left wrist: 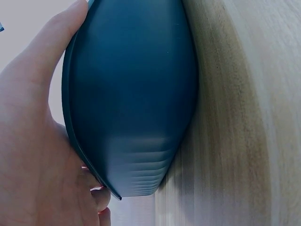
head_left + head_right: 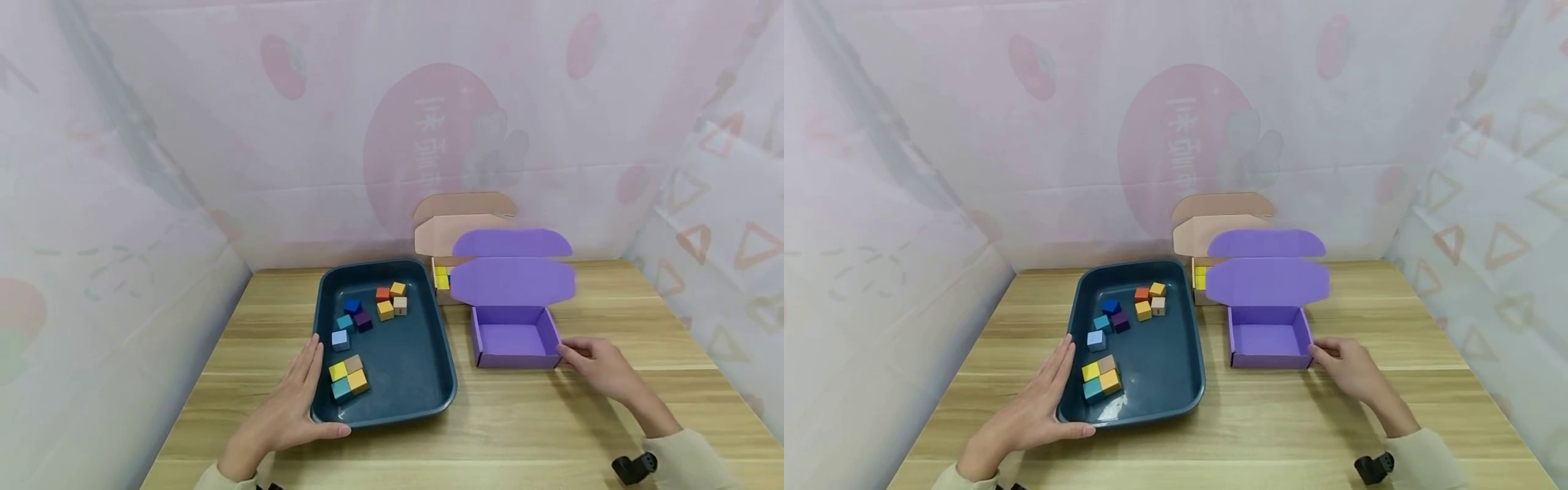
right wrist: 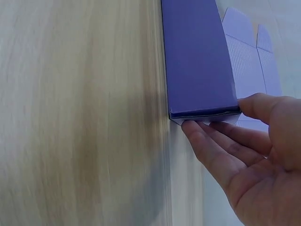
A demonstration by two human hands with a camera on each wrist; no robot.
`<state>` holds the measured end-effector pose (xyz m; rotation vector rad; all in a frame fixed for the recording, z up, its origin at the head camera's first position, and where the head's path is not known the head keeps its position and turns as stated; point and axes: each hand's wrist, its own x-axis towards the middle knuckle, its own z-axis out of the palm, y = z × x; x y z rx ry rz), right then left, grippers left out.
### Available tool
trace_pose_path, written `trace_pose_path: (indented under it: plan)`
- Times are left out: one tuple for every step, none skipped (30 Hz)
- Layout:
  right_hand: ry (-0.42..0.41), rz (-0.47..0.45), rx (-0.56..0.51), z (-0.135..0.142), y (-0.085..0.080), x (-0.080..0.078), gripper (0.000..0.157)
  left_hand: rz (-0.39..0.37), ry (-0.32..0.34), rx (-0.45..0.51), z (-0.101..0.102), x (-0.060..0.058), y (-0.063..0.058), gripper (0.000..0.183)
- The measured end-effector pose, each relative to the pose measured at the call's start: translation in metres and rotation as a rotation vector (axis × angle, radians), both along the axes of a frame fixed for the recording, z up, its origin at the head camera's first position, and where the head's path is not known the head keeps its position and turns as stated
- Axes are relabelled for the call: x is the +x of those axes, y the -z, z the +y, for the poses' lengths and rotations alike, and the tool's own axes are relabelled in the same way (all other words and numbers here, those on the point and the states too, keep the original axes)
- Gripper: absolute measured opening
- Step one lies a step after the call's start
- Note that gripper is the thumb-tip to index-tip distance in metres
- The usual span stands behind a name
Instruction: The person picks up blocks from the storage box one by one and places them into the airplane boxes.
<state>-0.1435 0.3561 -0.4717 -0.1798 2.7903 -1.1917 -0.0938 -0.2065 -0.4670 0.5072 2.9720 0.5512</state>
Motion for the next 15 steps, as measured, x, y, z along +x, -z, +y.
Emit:
trace_pose_path:
  plan:
    - [-0.005, 0.001, -0.011, -0.003, 0.000, 0.000, 0.046, 0.001, 0.000, -0.001, 0.000, 0.000, 0.000, 0.144]
    - [-0.008, 0.002, -0.017, -0.005, 0.001, -0.001, 0.046, 0.002, 0.001, -0.002, 0.000, 0.000, 0.000, 0.144]
    - [-0.009, 0.001, -0.025, -0.008, 0.001, -0.001, 0.045, 0.002, 0.001, -0.003, -0.001, 0.000, 0.001, 0.144]
    - [-0.010, -0.003, -0.033, -0.010, 0.002, -0.001, 0.045, 0.002, 0.002, -0.005, -0.001, 0.000, 0.001, 0.145]
    - [-0.013, -0.010, -0.038, -0.012, 0.002, -0.002, 0.046, 0.001, 0.002, -0.006, -0.001, 0.000, 0.001, 0.145]
    - [-0.016, -0.016, -0.042, -0.013, 0.002, -0.002, 0.047, 0.001, 0.001, -0.006, -0.001, 0.000, 0.001, 0.145]
    - [-0.020, -0.023, -0.050, -0.015, 0.002, -0.003, 0.047, 0.000, 0.001, -0.007, -0.001, 0.000, 0.002, 0.145]
    - [-0.022, -0.031, -0.055, -0.017, 0.001, -0.003, 0.048, -0.001, 0.000, -0.006, -0.001, 0.000, 0.002, 0.145]
    - [-0.026, -0.038, -0.059, -0.019, 0.000, -0.003, 0.049, -0.002, 0.000, -0.005, -0.001, 0.000, 0.002, 0.145]
    - [-0.032, -0.044, -0.061, -0.021, 0.000, -0.003, 0.050, -0.004, -0.001, -0.004, -0.001, -0.001, 0.001, 0.145]
    - [-0.037, -0.050, -0.064, -0.022, -0.001, -0.003, 0.050, -0.006, -0.001, -0.003, -0.001, -0.001, 0.001, 0.145]
    - [-0.045, -0.051, -0.069, -0.024, -0.001, -0.003, 0.050, -0.008, -0.001, -0.002, 0.000, -0.001, 0.001, 0.145]
    - [-0.056, -0.051, -0.070, -0.026, -0.002, -0.003, 0.051, -0.010, -0.002, -0.001, 0.000, -0.001, 0.001, 0.145]
    - [-0.061, -0.054, -0.072, -0.028, -0.002, -0.004, 0.051, -0.009, -0.002, -0.001, 0.000, -0.001, 0.000, 0.145]
    - [-0.065, -0.057, -0.075, -0.029, -0.002, -0.004, 0.052, -0.008, -0.002, -0.003, 0.000, -0.001, 0.000, 0.145]
